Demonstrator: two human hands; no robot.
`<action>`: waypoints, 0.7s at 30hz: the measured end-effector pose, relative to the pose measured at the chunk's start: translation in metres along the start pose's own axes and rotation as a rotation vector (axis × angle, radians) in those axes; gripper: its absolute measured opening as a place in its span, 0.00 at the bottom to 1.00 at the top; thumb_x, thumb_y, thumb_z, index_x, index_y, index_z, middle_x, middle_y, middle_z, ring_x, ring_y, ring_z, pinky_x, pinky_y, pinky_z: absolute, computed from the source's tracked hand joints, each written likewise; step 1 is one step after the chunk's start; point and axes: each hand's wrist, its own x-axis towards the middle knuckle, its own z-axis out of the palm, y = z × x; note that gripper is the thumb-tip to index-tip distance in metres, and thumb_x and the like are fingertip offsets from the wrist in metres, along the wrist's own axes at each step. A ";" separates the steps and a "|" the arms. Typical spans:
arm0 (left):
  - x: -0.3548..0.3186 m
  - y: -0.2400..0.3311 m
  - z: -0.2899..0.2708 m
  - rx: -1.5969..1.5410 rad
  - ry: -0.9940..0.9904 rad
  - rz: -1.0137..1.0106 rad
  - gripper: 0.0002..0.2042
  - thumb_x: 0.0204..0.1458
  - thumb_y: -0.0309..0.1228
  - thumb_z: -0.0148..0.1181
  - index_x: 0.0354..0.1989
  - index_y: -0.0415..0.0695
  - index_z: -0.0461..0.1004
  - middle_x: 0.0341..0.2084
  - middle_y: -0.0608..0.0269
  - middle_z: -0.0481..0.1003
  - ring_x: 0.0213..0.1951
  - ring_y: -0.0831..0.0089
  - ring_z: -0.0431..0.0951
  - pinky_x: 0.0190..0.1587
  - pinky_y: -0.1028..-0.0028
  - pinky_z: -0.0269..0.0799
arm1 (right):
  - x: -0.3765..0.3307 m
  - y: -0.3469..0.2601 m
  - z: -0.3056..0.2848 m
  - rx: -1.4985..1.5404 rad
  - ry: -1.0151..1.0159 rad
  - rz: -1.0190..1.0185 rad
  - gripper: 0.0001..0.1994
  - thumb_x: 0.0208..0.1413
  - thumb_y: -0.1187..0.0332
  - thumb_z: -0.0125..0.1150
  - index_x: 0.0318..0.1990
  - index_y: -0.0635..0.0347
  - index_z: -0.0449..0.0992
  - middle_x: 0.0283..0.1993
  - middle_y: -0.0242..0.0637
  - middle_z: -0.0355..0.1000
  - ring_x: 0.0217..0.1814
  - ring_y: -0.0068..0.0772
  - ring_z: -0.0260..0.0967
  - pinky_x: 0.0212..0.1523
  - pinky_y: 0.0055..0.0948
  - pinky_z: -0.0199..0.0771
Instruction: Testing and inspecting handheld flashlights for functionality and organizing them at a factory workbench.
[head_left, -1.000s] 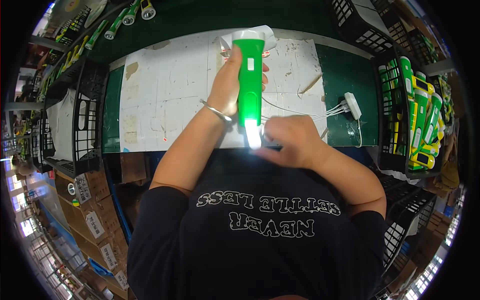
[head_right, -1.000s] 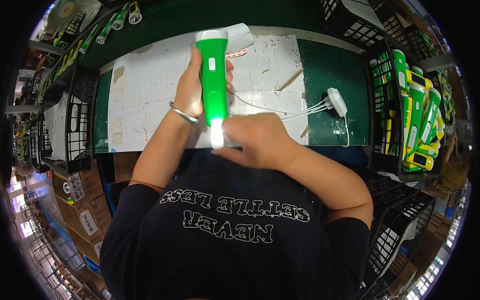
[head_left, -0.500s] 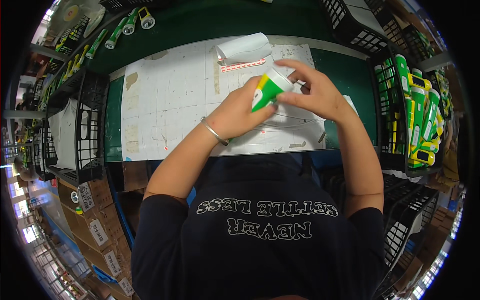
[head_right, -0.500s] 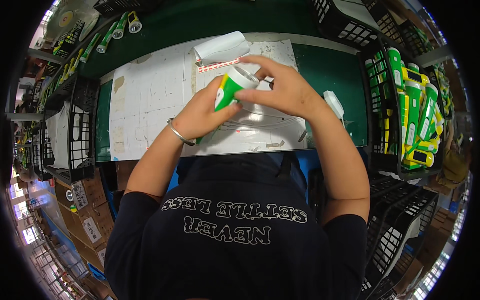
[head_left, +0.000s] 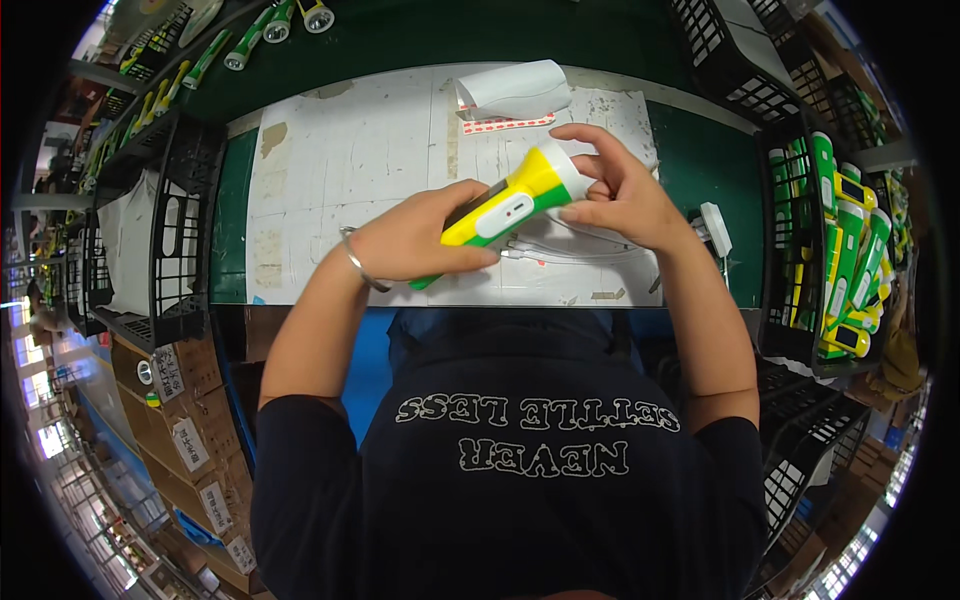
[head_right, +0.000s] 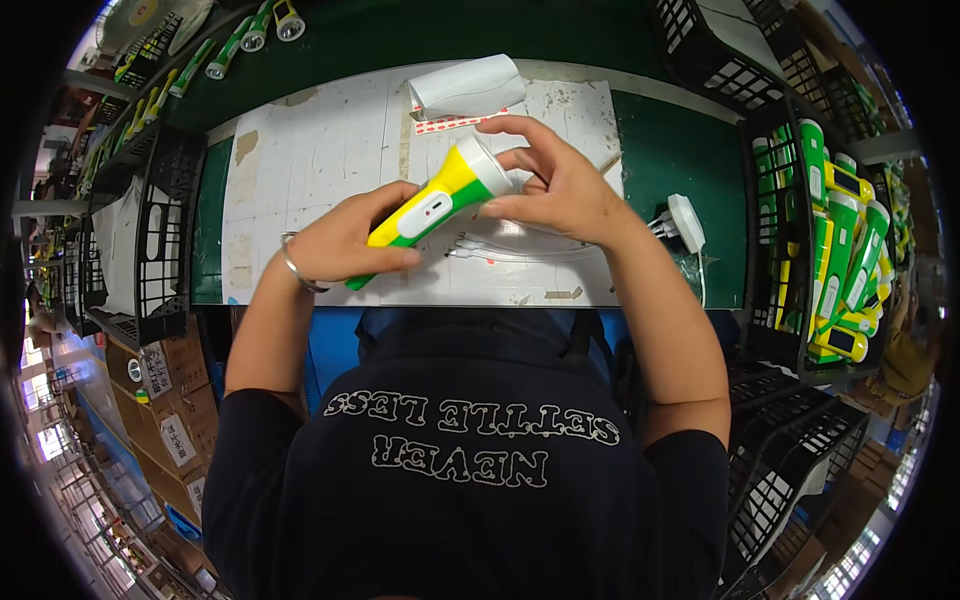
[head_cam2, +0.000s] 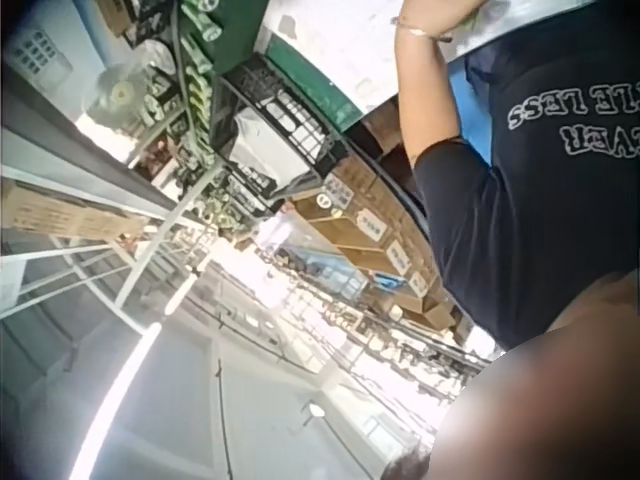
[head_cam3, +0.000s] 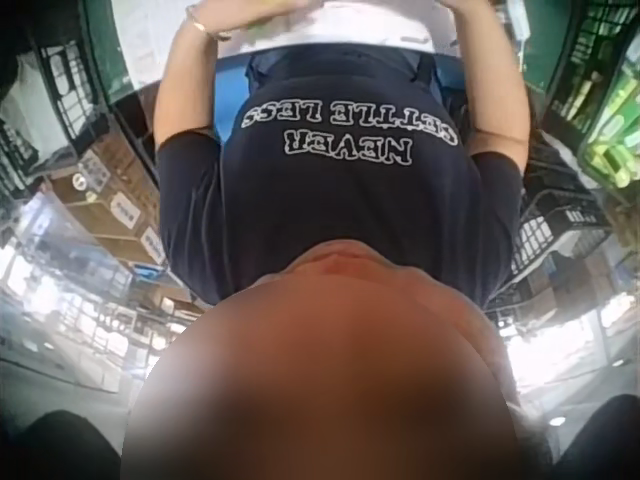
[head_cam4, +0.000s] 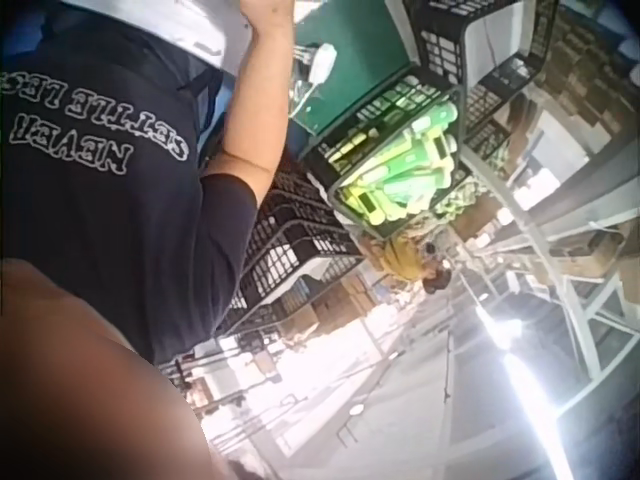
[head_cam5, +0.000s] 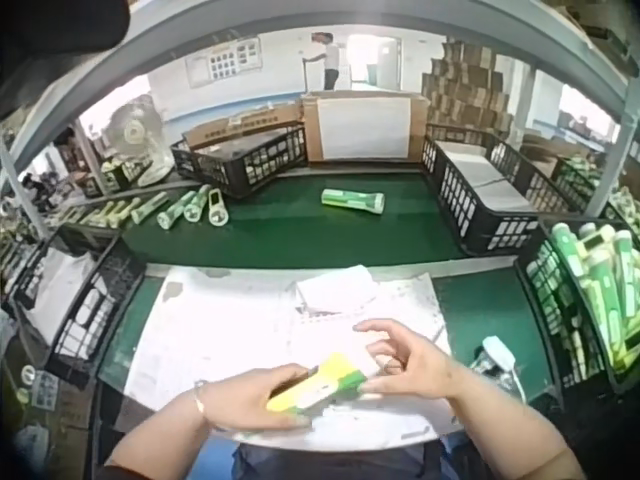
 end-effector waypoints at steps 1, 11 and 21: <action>0.004 -0.005 0.004 -0.119 0.054 -0.056 0.28 0.46 0.34 0.65 0.55 0.39 0.64 0.37 0.59 0.73 0.36 0.71 0.74 0.41 0.71 0.71 | 0.008 0.011 0.008 -0.247 0.106 -0.013 0.29 0.41 0.65 0.73 0.53 0.52 0.69 0.42 0.33 0.72 0.29 0.18 0.63 0.28 0.21 0.64; 0.026 -0.033 0.031 -0.065 0.402 -0.122 0.33 0.44 0.33 0.65 0.59 0.38 0.58 0.44 0.56 0.71 0.43 0.68 0.73 0.48 0.71 0.69 | 0.021 0.039 0.025 -0.656 0.411 -0.114 0.10 0.51 0.62 0.63 0.32 0.59 0.78 0.31 0.34 0.75 0.32 0.30 0.72 0.33 0.29 0.71; 0.041 -0.020 0.055 0.102 0.482 0.038 0.32 0.43 0.32 0.62 0.58 0.38 0.58 0.44 0.45 0.71 0.43 0.52 0.75 0.46 0.65 0.71 | 0.002 0.008 0.016 -0.187 0.307 0.139 0.11 0.52 0.64 0.67 0.32 0.64 0.77 0.26 0.29 0.73 0.29 0.14 0.65 0.32 0.16 0.64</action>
